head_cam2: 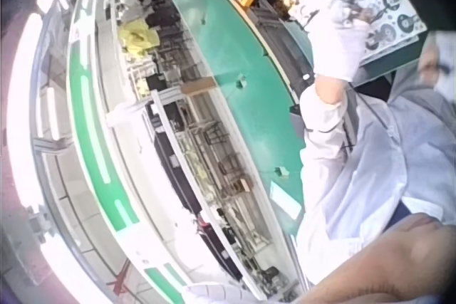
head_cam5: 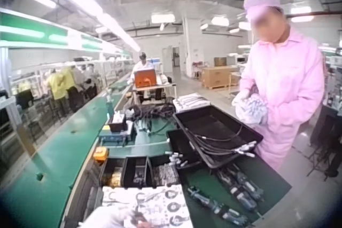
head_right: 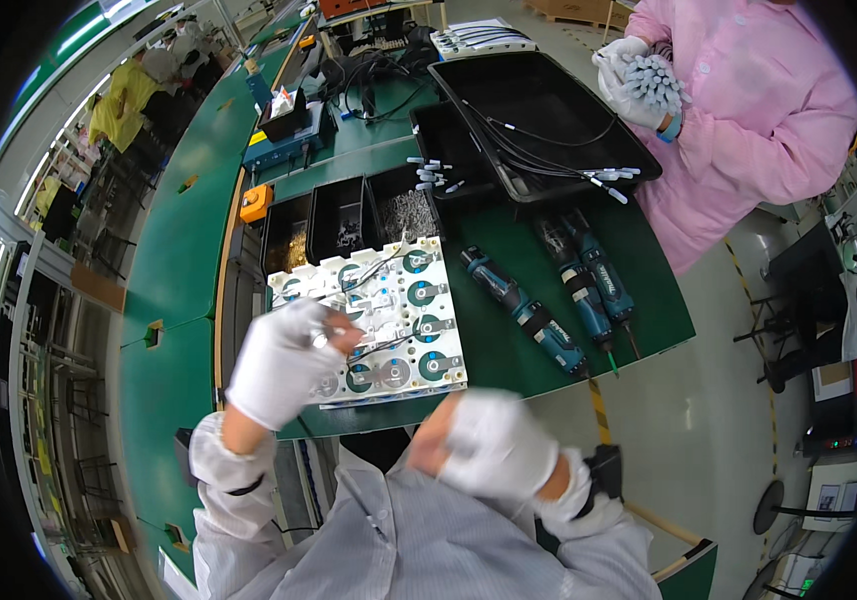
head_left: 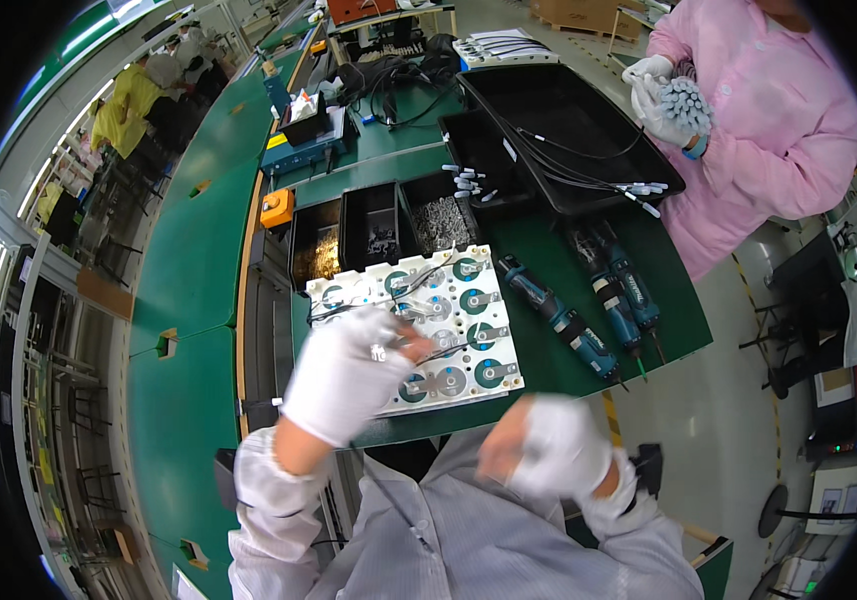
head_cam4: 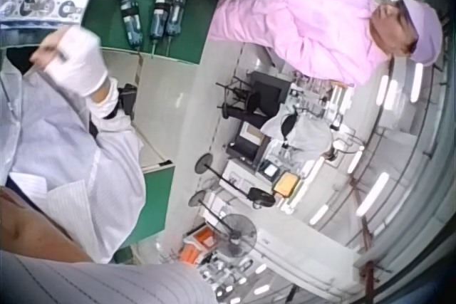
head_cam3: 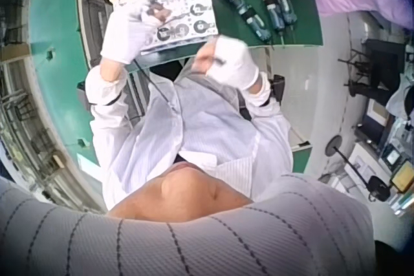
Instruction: Connecting electrical wires to cells and securing them with an electric screwdriver to assemble a large battery pack.
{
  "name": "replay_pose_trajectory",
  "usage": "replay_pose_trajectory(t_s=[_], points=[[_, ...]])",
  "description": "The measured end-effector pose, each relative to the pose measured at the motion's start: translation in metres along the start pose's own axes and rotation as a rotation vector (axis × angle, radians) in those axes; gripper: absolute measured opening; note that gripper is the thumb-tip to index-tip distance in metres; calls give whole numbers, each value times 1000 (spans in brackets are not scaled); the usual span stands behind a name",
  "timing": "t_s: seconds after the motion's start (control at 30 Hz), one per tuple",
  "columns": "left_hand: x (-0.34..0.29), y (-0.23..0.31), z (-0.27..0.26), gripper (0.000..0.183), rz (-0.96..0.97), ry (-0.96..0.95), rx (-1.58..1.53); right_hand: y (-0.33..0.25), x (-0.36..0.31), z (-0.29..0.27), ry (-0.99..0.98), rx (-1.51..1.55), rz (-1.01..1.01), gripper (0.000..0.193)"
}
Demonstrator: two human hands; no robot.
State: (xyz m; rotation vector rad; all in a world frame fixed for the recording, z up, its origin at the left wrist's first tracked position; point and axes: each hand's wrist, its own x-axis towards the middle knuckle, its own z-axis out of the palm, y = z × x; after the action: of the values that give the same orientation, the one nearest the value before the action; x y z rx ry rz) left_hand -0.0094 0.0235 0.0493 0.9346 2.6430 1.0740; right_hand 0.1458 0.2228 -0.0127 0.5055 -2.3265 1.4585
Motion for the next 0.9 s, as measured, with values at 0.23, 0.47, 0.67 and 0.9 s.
replay_pose_trajectory(t_s=[0.23,0.47,0.67,0.9], points=[[14,6,56,21,202,-20,428,40,36,-35,49,-141,289,17],[16,-2,40,20,11,-143,-131,35,33,-39,-137,-483,-51,7],[15,-6,39,19,-139,-207,-419,40,34,-41,-190,-524,-131,27],[17,-7,41,21,-47,-152,-306,52,35,-42,-104,-278,-103,36]])
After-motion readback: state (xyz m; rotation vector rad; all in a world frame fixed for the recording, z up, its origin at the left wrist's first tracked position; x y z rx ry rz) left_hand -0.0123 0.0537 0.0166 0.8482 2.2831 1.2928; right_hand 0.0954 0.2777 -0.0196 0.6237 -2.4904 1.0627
